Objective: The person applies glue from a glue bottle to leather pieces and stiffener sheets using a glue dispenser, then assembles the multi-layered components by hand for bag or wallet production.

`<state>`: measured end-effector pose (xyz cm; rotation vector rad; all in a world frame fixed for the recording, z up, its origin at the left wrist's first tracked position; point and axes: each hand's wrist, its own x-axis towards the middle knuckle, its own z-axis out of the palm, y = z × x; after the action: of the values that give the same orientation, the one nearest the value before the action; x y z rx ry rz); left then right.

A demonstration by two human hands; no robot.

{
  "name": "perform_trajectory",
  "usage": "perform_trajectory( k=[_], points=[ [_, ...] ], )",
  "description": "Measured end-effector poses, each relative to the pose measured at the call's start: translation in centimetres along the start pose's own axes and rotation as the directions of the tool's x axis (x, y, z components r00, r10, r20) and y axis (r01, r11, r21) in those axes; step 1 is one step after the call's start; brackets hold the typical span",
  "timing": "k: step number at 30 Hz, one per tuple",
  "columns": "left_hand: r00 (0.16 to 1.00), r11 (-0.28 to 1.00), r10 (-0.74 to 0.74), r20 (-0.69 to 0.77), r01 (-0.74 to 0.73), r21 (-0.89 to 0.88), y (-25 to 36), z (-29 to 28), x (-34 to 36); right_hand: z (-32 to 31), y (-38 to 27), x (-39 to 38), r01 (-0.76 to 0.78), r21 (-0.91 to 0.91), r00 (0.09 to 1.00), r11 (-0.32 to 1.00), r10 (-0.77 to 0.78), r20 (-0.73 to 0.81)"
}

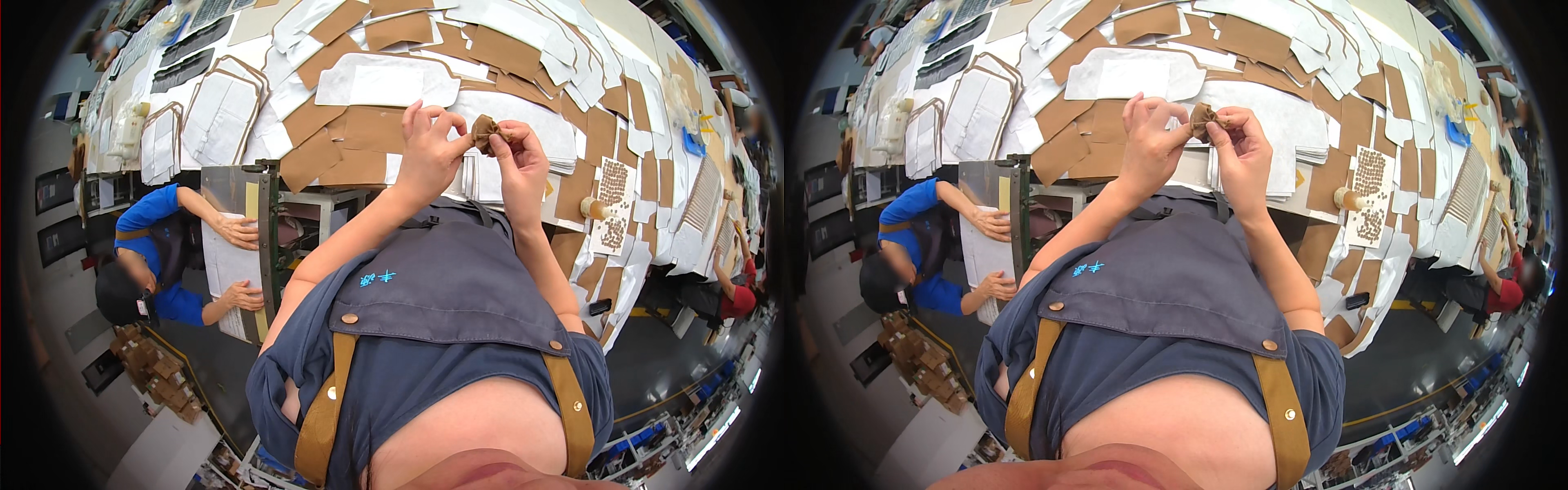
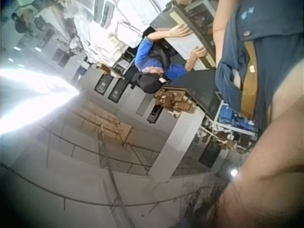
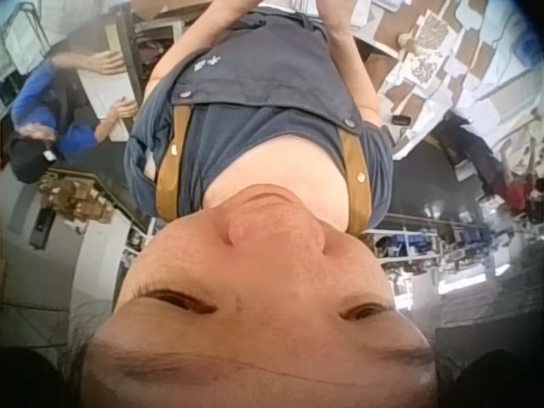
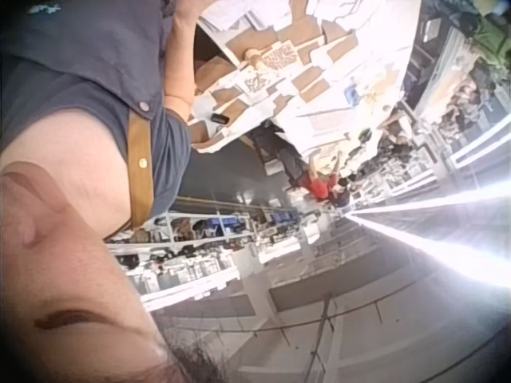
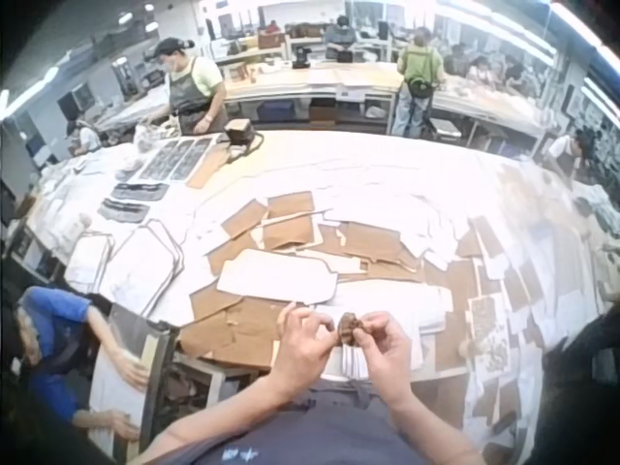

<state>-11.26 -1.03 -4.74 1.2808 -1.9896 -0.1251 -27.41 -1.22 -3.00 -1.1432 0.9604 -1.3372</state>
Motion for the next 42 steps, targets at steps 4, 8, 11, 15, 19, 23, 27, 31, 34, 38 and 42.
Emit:
perform_trajectory(
  k=[4,8,11,15,19,23,27,31,34,38,42],
  points=[
    [1.000,0.999,-0.019,-0.014,0.019,0.025,0.1,0.1,-0.4,0.1,0.5,-0.1,-0.004,0.012,1.000,1.000,0.005,-0.013],
    [0.999,0.999,-0.047,0.006,0.047,0.020,0.1,-0.1,-0.5,0.3,0.8,-0.3,-0.015,0.052,1.000,0.999,0.016,-0.014],
    [0.998,0.998,-0.068,0.006,0.068,0.011,0.0,-0.1,-0.6,1.0,0.8,-0.7,-0.009,0.078,1.000,0.997,0.010,-0.023],
    [0.997,0.998,-0.069,-0.023,0.070,0.008,-0.4,0.4,-0.9,1.7,0.8,-1.2,-0.054,0.133,0.998,0.990,0.049,0.041],
    [0.998,0.989,-0.068,-0.001,0.067,-0.135,0.2,0.5,0.1,3.1,0.3,-3.6,-0.087,0.211,0.995,0.974,0.074,0.070],
    [0.997,0.981,-0.080,0.001,0.079,-0.176,-0.8,0.8,-1.6,-2.2,-2.7,0.2,-0.013,0.337,0.997,0.942,0.036,-0.064],
    [0.999,0.983,-0.048,-0.004,0.047,-0.175,0.0,0.0,-0.3,-2.8,-2.3,0.7,-0.023,0.279,0.997,0.960,0.042,-0.062],
    [0.999,0.984,0.009,-0.039,-0.015,-0.176,0.1,-0.2,-0.1,-0.2,-1.9,0.4,0.012,0.169,0.998,0.986,0.000,-0.069],
    [0.997,0.987,0.013,-0.077,-0.025,-0.157,0.0,-0.7,0.2,0.7,-2.1,0.3,-0.018,0.090,1.000,0.996,0.020,-0.021],
    [0.996,0.991,0.004,-0.086,-0.015,-0.134,-0.3,-0.9,-0.3,0.8,-1.7,0.3,-0.034,-0.045,0.997,0.998,0.038,0.074],
    [0.998,0.982,-0.017,-0.064,0.004,-0.187,-0.9,0.0,-1.6,0.0,-0.4,-0.6,0.110,-0.503,0.986,0.857,-0.031,0.163]
  ],
)
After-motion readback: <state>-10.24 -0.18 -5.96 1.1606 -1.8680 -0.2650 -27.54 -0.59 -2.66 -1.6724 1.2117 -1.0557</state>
